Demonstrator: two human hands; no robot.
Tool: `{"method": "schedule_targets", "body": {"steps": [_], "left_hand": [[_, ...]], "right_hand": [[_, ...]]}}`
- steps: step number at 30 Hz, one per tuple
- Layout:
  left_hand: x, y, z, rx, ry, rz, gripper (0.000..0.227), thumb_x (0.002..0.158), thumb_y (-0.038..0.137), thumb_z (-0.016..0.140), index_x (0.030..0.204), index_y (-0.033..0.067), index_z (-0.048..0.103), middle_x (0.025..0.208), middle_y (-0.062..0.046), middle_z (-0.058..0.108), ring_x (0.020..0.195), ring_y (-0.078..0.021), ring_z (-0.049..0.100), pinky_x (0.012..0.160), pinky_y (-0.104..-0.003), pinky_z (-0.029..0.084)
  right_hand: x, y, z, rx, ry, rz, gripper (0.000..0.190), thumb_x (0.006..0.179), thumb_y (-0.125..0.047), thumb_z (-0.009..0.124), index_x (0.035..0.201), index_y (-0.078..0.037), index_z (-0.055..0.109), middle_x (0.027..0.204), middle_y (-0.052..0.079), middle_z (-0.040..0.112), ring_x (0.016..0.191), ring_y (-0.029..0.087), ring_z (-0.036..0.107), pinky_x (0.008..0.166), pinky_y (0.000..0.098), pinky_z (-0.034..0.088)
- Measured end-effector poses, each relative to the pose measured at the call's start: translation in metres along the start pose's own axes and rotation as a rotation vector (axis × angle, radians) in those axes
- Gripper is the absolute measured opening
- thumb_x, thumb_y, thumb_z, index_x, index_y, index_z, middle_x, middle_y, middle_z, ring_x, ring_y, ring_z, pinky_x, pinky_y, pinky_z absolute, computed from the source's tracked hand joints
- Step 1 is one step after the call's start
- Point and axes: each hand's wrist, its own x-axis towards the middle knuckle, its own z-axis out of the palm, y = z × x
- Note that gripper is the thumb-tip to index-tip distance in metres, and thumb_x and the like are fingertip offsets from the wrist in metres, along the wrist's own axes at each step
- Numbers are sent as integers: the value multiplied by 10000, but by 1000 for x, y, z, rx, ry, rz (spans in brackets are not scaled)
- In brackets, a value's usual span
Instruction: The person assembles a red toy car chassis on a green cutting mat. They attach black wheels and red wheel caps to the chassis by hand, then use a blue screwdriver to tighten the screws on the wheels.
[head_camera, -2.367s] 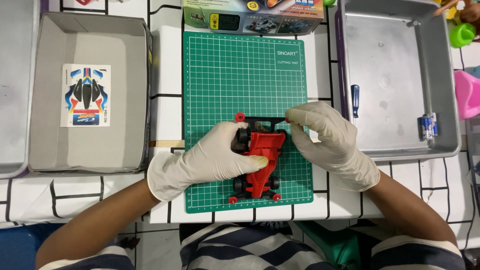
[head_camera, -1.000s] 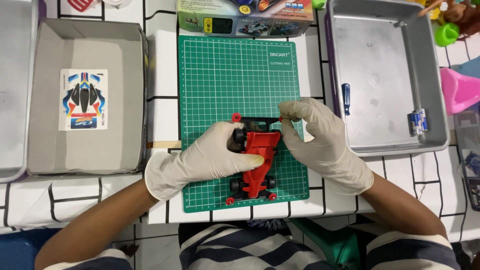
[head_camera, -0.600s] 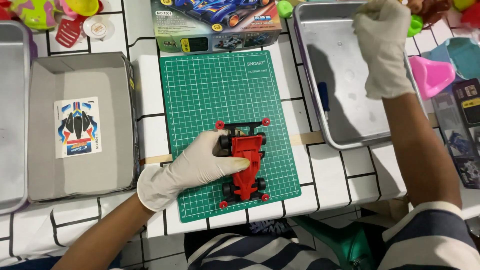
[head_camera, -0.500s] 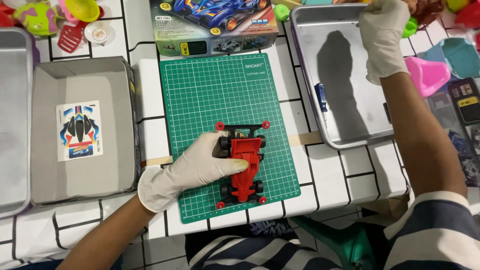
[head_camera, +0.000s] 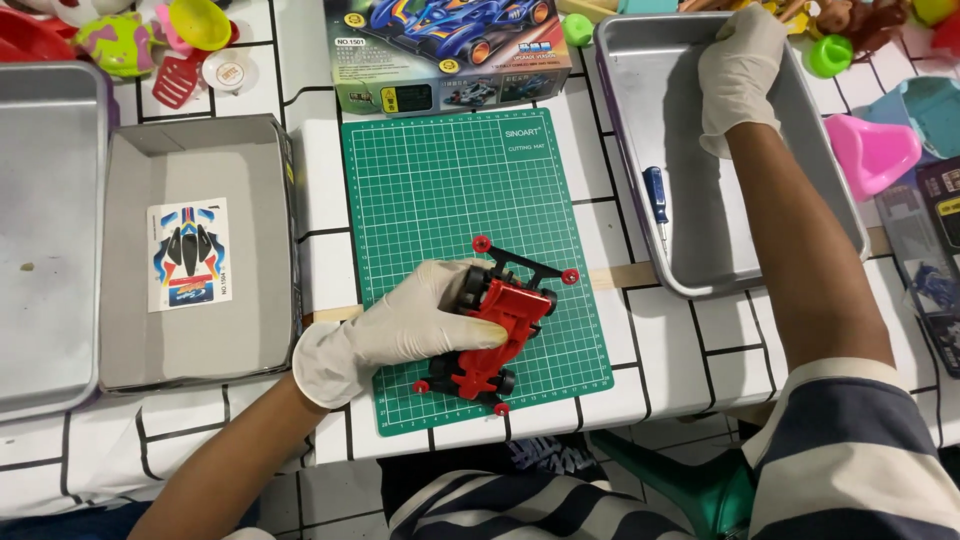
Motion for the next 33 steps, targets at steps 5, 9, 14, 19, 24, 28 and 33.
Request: {"method": "schedule_targets", "body": {"steps": [5, 9, 14, 19, 24, 28, 33], "left_hand": [[-1, 8, 4, 127, 11, -51, 299, 788, 197, 761, 1039, 63, 669, 958, -56, 750, 866, -178, 726, 780, -309, 611], [-4, 15, 7, 214, 16, -113, 252, 783, 206, 732, 979, 68, 655, 898, -45, 721, 804, -176, 710, 733, -294, 596], [-3, 13, 5, 191, 0, -86, 209, 811, 197, 723, 958, 66, 651, 896, -47, 724, 803, -173, 705, 737, -297, 590], [-3, 11, 3, 136, 32, -60, 201, 817, 186, 719, 964, 64, 658, 927, -51, 738, 839, -180, 728, 760, -295, 603], [-5, 17, 6, 135, 77, -103, 206, 800, 180, 710, 963, 65, 657, 954, -56, 745, 862, -187, 729, 785, -312, 618], [-3, 5, 3, 108, 102, -119, 190, 799, 176, 714, 943, 66, 655, 931, -57, 749, 855, -188, 743, 781, -304, 625], [3, -22, -5, 124, 121, 124, 310, 805, 256, 838, 1050, 93, 739, 870, 13, 722, 802, -126, 716, 749, -263, 597]], "right_hand": [[-12, -14, -28, 43, 51, -19, 144, 715, -39, 585, 686, -175, 621, 663, -34, 553, 609, 191, 541, 558, 362, 502], [-25, -30, -52, 192, 120, -4, 167, 698, -29, 607, 784, -147, 688, 755, -13, 647, 688, 160, 625, 612, 310, 546], [-16, -26, -40, 110, 91, 4, 157, 684, -51, 586, 762, -150, 681, 725, 28, 645, 654, 244, 626, 561, 380, 517], [-19, -30, -39, 146, 104, 5, 82, 738, -93, 585, 796, -136, 623, 777, 37, 638, 686, 240, 601, 595, 382, 494], [-39, -51, -65, 249, 90, -27, 169, 806, -23, 539, 946, -103, 591, 867, 87, 671, 745, 259, 639, 670, 386, 540], [-66, -72, -106, 243, 28, -29, 266, 826, -3, 528, 1057, -127, 572, 1001, 60, 661, 926, 194, 691, 827, 306, 556], [-92, -113, -146, 549, -98, -224, 381, 822, 150, 571, 1164, -16, 545, 1060, 158, 653, 887, 253, 726, 816, 326, 576]]}}
